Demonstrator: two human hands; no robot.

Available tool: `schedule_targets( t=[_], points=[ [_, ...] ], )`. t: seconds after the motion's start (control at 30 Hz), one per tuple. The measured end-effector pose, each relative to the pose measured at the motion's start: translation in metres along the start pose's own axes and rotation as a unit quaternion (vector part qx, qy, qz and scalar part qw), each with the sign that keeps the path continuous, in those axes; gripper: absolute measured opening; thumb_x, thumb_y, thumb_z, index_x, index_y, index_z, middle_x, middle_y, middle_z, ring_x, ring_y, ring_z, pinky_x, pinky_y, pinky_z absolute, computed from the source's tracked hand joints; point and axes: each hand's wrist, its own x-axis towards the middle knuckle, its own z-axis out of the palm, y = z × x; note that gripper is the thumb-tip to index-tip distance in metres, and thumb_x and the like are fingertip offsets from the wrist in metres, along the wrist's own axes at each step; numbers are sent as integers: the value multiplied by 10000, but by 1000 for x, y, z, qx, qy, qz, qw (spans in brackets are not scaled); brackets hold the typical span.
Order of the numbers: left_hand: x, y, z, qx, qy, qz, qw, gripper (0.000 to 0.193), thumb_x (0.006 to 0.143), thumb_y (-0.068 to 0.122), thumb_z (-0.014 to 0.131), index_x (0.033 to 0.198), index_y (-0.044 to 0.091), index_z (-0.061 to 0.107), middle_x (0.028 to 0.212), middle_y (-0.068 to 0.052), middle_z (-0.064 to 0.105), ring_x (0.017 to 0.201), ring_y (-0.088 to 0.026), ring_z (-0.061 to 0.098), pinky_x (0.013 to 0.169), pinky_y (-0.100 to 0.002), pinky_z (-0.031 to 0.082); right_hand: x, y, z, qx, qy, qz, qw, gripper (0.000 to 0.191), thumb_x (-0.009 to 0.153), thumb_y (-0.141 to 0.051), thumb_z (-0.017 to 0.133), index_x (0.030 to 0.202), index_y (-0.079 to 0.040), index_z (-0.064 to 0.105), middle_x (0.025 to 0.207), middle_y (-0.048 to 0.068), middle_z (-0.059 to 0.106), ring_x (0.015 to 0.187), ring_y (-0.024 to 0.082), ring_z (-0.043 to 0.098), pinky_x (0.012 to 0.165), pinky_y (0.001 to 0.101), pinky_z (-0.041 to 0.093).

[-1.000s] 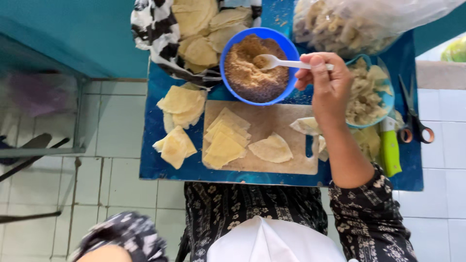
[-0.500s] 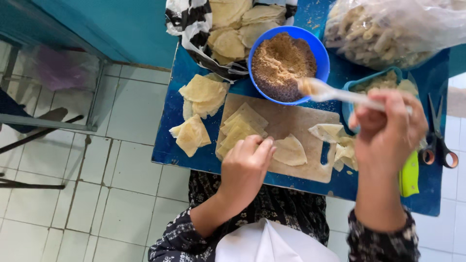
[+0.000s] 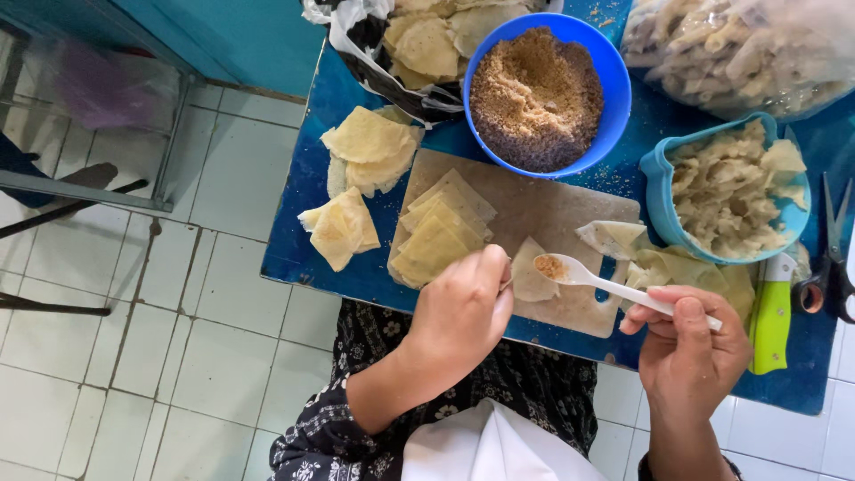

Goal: The person sits at a blue table folding thin square pastry wrappers by hand, pressing each fold flat on a cutting board. They use scissors to trim a wrapper, then spoon a brown sugar mixture from a blue bowl onto a folded wrapper and continue folding more wrappers into a stack.

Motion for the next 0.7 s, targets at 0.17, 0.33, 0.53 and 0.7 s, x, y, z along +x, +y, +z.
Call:
schedule_targets(
  t=[0.17, 0.33, 0.53, 0.7],
  points=[
    [-3, -4, -9, -25, -50, -56, 997, 326, 909, 98, 659, 1199, 30, 526, 917, -170, 683, 809, -382, 689, 667, -457, 544, -10, -1, 4, -14, -35, -12, 999, 257, 1189, -108, 547, 1141, 130, 632, 926, 213, 688, 775, 231, 686, 717, 346, 586],
    [-13, -3, -7, 16, -9, -32, 999, 444, 923, 132, 689, 1310, 6, 513, 978, -185, 670, 822, -383, 690, 675, -433, 557, -18, 2, 19, -48, -65, -48, 996, 253, 1164, -110, 547, 1140, 128, 629, 943, 211, 684, 775, 216, 685, 695, 332, 590],
    [-20, -8, -6, 9, 46, 4, 999, 376, 941, 70, 684, 1288, 13, 549, 1020, -183, 622, 856, -374, 688, 710, -416, 561, -25, -6, 36, -160, -114, -117, 973, 258, 1137, -126, 526, 1126, 114, 619, 957, 196, 699, 756, 197, 697, 663, 299, 558],
    [-25, -18, -9, -61, 74, 3, 995, 343, 970, 10, 667, 1292, 15, 552, 1073, -162, 632, 866, -331, 709, 728, -380, 579, -18, -15, 43, -268, -255, -297, 880, 182, 1060, -65, 539, 1104, 112, 539, 1030, 195, 695, 874, 276, 711, 786, 386, 613]
  ],
)
